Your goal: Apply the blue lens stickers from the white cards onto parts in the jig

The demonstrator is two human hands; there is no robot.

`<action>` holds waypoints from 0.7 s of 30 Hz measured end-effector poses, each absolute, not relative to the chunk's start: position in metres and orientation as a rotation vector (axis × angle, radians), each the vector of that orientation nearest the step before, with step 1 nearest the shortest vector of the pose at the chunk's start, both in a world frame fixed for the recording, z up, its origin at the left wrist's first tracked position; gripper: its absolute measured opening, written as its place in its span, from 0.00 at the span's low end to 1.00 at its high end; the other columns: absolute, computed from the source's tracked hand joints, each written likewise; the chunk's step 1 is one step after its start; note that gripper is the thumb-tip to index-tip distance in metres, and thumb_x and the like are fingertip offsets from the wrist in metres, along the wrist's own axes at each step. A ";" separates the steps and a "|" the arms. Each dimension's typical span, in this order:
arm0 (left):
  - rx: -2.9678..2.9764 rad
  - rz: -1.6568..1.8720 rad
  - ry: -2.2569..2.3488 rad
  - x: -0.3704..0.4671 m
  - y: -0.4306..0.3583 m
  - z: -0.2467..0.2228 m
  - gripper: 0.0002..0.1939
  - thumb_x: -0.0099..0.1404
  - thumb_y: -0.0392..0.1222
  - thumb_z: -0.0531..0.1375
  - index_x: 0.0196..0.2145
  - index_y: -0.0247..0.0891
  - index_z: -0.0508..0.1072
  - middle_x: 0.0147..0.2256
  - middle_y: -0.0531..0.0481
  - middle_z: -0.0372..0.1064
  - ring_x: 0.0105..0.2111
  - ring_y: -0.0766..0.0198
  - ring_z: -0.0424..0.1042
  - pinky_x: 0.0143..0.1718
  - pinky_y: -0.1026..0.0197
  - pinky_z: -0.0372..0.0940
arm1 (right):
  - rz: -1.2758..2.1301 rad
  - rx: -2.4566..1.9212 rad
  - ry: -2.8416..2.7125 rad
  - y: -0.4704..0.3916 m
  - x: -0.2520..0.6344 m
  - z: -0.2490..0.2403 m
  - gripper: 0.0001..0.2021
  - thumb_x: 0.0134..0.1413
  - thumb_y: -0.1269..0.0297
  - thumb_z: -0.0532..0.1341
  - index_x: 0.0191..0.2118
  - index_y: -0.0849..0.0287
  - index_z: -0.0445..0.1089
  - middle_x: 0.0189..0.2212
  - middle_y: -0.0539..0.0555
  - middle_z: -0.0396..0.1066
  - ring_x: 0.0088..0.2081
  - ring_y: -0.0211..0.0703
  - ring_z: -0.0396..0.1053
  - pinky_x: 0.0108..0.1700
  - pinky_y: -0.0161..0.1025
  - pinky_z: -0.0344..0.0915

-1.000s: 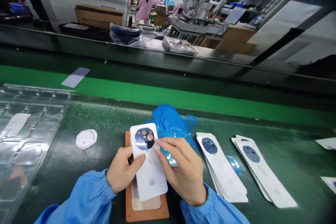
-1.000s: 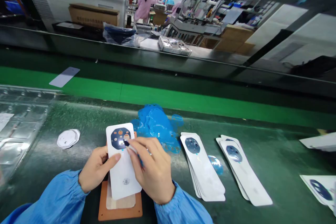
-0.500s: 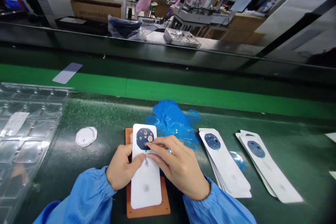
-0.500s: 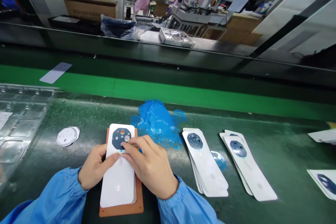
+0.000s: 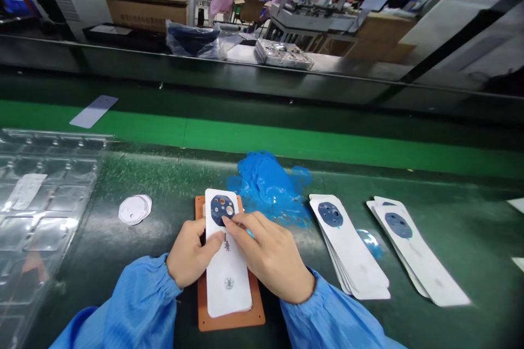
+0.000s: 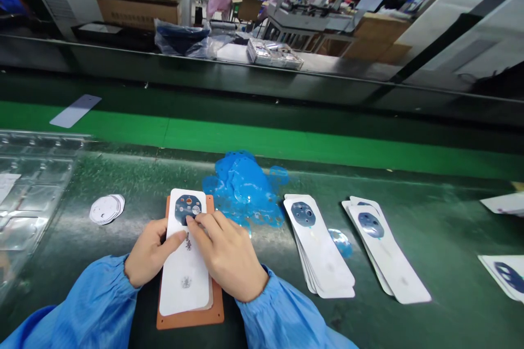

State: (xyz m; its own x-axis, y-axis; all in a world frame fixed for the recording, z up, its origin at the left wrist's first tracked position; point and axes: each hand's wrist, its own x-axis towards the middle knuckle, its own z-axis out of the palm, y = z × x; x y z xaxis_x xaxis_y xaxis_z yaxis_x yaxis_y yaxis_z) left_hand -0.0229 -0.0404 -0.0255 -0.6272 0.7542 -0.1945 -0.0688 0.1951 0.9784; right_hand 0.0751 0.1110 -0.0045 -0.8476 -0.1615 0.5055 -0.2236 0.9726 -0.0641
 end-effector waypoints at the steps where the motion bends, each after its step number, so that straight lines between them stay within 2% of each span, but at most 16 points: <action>1: 0.649 1.510 1.793 -0.023 -0.040 -0.026 0.15 0.62 0.48 0.57 0.30 0.31 0.72 0.27 0.48 0.71 0.26 0.65 0.66 0.27 0.65 0.61 | 0.133 0.270 -2.604 0.109 0.075 -0.005 0.12 0.66 0.75 0.52 0.47 0.67 0.71 0.35 0.58 0.72 0.35 0.44 0.66 0.31 0.40 0.64; 5: 0.706 1.497 1.876 -0.023 -0.039 -0.028 0.14 0.63 0.46 0.56 0.27 0.32 0.70 0.25 0.50 0.68 0.25 0.66 0.64 0.26 0.66 0.59 | 0.008 0.225 -2.612 0.098 0.076 -0.008 0.11 0.65 0.76 0.53 0.46 0.70 0.71 0.30 0.57 0.69 0.31 0.44 0.63 0.27 0.41 0.59; 11: 0.760 1.444 1.948 -0.023 -0.040 -0.027 0.14 0.63 0.46 0.55 0.27 0.32 0.71 0.23 0.52 0.67 0.23 0.68 0.61 0.25 0.66 0.57 | 0.000 0.167 -2.593 0.093 0.075 -0.010 0.13 0.66 0.75 0.52 0.46 0.70 0.73 0.30 0.56 0.69 0.31 0.43 0.64 0.26 0.39 0.58; 21: 0.793 1.330 1.976 -0.023 -0.041 -0.029 0.18 0.64 0.51 0.52 0.27 0.33 0.69 0.23 0.50 0.67 0.23 0.67 0.61 0.25 0.65 0.56 | 0.097 0.059 -2.443 0.104 0.067 -0.021 0.09 0.66 0.75 0.55 0.43 0.67 0.72 0.32 0.54 0.72 0.32 0.38 0.68 0.27 0.37 0.56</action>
